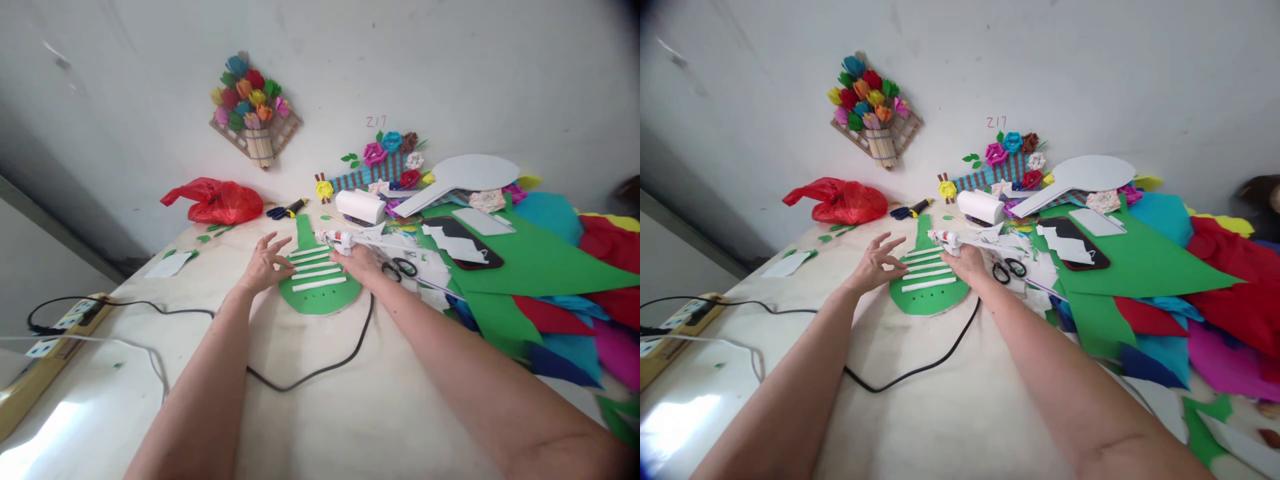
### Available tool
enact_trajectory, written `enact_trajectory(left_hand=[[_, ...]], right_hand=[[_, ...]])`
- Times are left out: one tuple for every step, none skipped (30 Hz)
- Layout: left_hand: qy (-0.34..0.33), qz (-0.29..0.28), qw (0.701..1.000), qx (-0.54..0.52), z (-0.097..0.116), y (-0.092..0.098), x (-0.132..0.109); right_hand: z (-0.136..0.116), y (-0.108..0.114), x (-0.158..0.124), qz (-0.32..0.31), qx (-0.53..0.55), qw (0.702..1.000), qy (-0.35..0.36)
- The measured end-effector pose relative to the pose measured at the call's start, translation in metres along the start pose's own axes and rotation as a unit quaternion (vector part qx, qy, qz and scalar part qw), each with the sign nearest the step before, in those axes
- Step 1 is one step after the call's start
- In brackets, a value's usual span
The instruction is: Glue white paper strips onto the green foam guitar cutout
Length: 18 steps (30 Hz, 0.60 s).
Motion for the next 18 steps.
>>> enact_trajectory(left_hand=[[0.008,0.005,1.000,-0.011,-0.001,0.001,-0.001],[0.016,0.013,1.000,-0.021,-0.003,0.001,-0.002],[0.026,0.024,0.999,-0.029,-0.005,0.002,-0.002],[0.038,0.037,0.998,-0.034,-0.007,0.003,-0.003],[0.052,0.052,0.997,-0.038,-0.009,0.004,-0.003],[0.068,0.068,0.995,-0.039,-0.012,0.004,-0.003],[0.082,0.080,0.993,-0.039,-0.013,0.004,-0.003],[0.095,0.087,0.991,-0.038,-0.015,0.004,-0.002],[0.104,0.088,0.990,-0.036,-0.015,0.002,0.000],[0.112,0.083,0.990,-0.033,-0.016,0.001,0.002],[0.120,0.073,0.990,-0.029,-0.015,-0.001,0.004],[0.127,0.060,0.990,-0.023,-0.015,-0.002,0.007],[0.136,0.044,0.990,-0.018,-0.014,-0.003,0.011],[0.143,0.028,0.989,-0.011,-0.014,-0.004,0.014],[0.149,0.011,0.989,-0.006,-0.013,-0.006,0.017],[0.153,-0.003,0.988,-0.002,-0.012,-0.007,0.020],[0.157,-0.015,0.988,0.001,-0.012,-0.008,0.023],[0.161,-0.022,0.987,0.001,-0.012,-0.008,0.025]], right_hand=[[0.000,0.000,0.000,-0.003,0.003,1.000,-0.001],[0.000,-0.001,0.000,-0.009,0.006,1.000,-0.003],[0.001,-0.002,0.000,-0.014,0.009,1.000,-0.005],[0.001,-0.002,0.000,-0.016,0.012,1.000,-0.008],[0.002,-0.002,0.000,-0.016,0.015,1.000,-0.012],[0.003,-0.002,0.000,-0.014,0.020,1.000,-0.017],[0.004,-0.002,0.000,-0.012,0.026,0.999,-0.022],[0.005,-0.002,-0.001,-0.009,0.037,0.999,-0.027],[0.006,-0.002,-0.001,-0.009,0.052,0.998,-0.032],[0.007,-0.003,-0.001,-0.011,0.069,0.997,-0.036],[0.007,-0.003,-0.001,-0.015,0.088,0.995,-0.041],[0.008,-0.003,-0.002,-0.018,0.106,0.993,-0.046],[0.009,-0.003,-0.002,-0.019,0.119,0.991,-0.051],[0.009,-0.002,-0.002,-0.018,0.127,0.990,-0.056],[0.009,-0.002,-0.003,-0.016,0.130,0.989,-0.061],[0.009,-0.001,-0.003,-0.014,0.131,0.989,-0.064],[0.008,0.000,-0.004,-0.012,0.132,0.989,-0.064],[0.008,0.001,-0.004,-0.011,0.134,0.989,-0.063]])
Point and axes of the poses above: each hand's wrist, its own x-axis towards the middle knuckle, its own y-axis out of the back of the hand, z = x × y, the point moved 6 cm from there along x, towards the middle knuckle, and after that the axes turned 2 degrees about -y, right-handed, at the moved point
